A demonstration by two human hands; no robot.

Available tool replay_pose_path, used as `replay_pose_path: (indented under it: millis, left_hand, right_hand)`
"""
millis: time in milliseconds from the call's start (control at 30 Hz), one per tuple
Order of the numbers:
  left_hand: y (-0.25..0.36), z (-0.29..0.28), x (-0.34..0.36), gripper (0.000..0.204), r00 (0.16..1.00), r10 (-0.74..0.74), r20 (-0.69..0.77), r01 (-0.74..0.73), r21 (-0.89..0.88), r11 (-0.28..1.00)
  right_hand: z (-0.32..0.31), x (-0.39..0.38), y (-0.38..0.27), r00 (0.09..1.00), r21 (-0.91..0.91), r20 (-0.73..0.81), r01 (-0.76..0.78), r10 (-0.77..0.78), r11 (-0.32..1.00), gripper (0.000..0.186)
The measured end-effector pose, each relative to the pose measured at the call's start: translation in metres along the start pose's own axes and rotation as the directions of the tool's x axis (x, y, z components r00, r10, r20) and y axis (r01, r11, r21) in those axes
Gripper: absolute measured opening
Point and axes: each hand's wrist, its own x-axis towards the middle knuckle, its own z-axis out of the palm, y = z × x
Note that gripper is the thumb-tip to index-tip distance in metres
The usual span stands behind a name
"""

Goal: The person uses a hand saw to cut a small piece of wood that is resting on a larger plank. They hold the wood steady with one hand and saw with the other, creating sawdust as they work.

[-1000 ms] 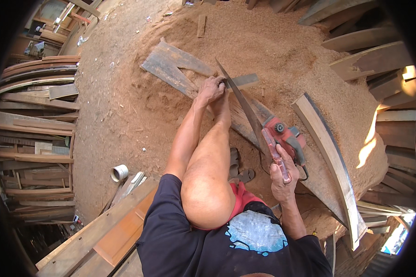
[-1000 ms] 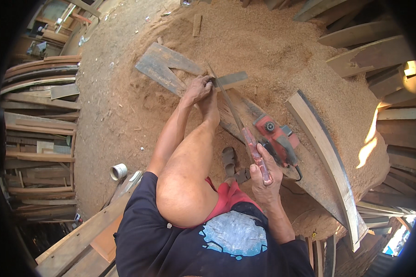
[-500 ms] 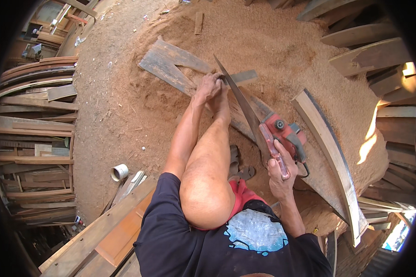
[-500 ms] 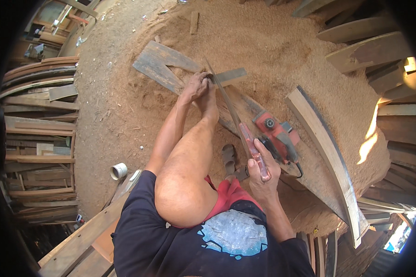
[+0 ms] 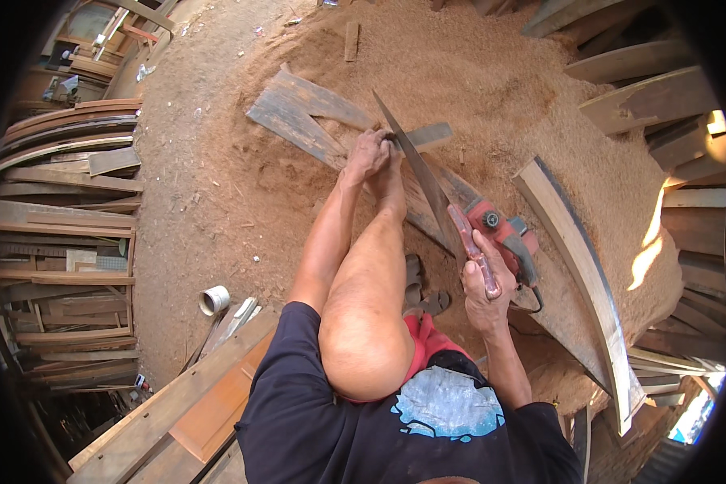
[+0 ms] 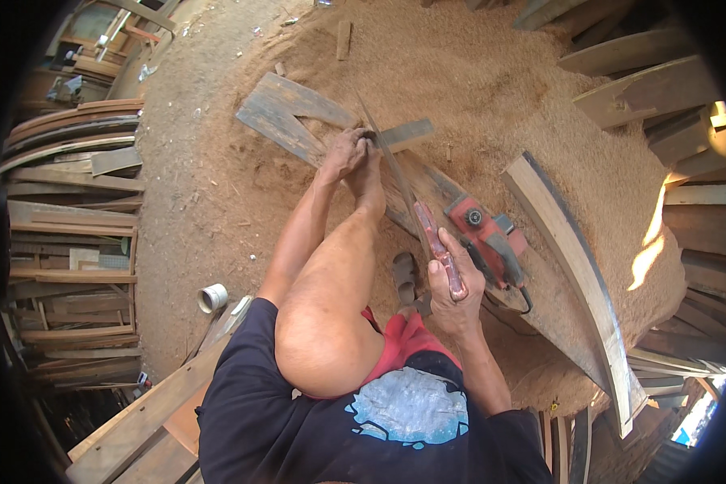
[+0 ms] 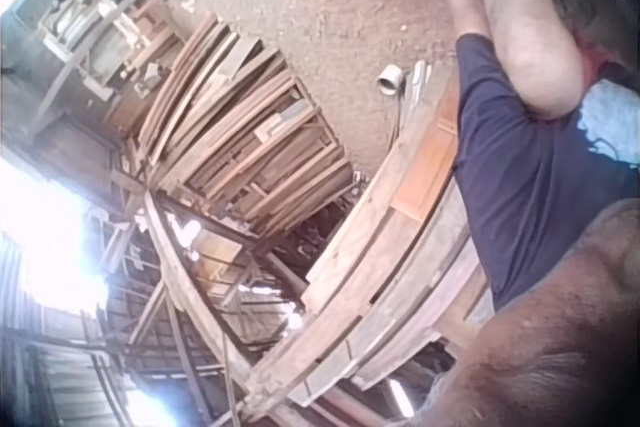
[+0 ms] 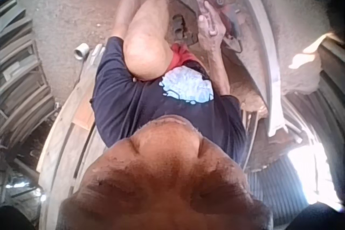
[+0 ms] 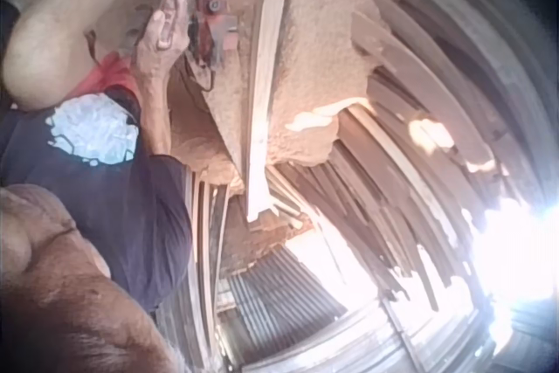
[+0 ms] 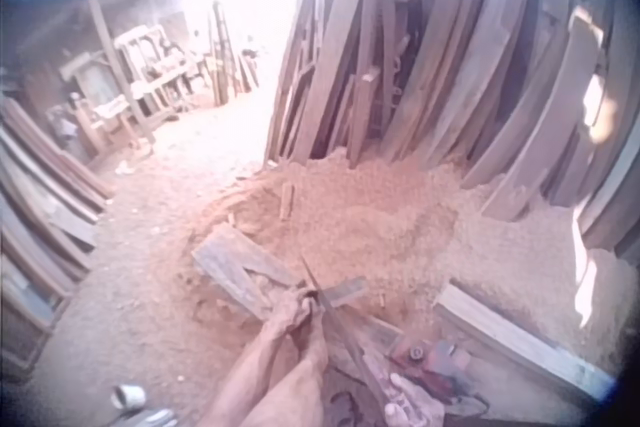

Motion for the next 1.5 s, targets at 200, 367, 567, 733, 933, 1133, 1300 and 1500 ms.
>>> replay_pose_path:
  millis: [200,367,567,733,933,1133,1300,1500]
  left_hand:
    - [0.009,-0.001,-0.001,0.034,0.996,-0.001,-0.084,0.006,0.069,0.998]
    - [0.014,0.002,-0.003,0.035,0.996,-0.027,-0.090,0.039,0.130,0.991]
    - [0.009,0.006,-0.002,0.035,0.994,-0.074,-0.084,0.085,0.132,0.988]
    - [0.004,0.010,-0.009,0.035,0.995,-0.025,-0.096,0.036,0.112,0.993]
    - [0.018,0.005,-0.007,0.036,0.996,-0.064,-0.061,0.072,0.129,0.989]
    - [0.014,0.011,-0.009,0.037,0.990,-0.024,-0.138,0.043,0.141,0.989]
    - [0.012,0.003,-0.001,0.036,0.993,-0.117,-0.021,0.119,0.132,0.984]
    - [0.014,0.008,-0.001,0.035,0.992,-0.078,-0.096,0.091,0.132,0.987]
  right_hand:
    - [-0.009,-0.023,0.002,0.999,0.053,-0.008,-0.041,0.041,0.998,0.044]
    - [-0.002,0.002,0.001,1.000,0.028,-0.004,-0.028,0.028,0.999,0.045]
    - [-0.020,-0.021,-0.007,0.999,0.011,0.012,-0.041,0.041,0.999,0.045]
    - [-0.001,0.007,-0.008,1.000,-0.027,0.017,0.014,-0.014,1.000,0.046]
    - [-0.001,0.010,-0.005,0.999,-0.020,0.007,-0.046,0.046,0.999,0.045]
    - [-0.009,-0.015,0.000,0.999,-0.014,-0.006,0.033,-0.033,0.999,0.044]
    - [0.020,0.041,-0.008,0.997,-0.091,-0.005,0.073,-0.074,0.993,0.042]
    - [-0.016,-0.024,-0.005,0.990,-0.136,0.002,0.141,-0.142,0.981,0.043]
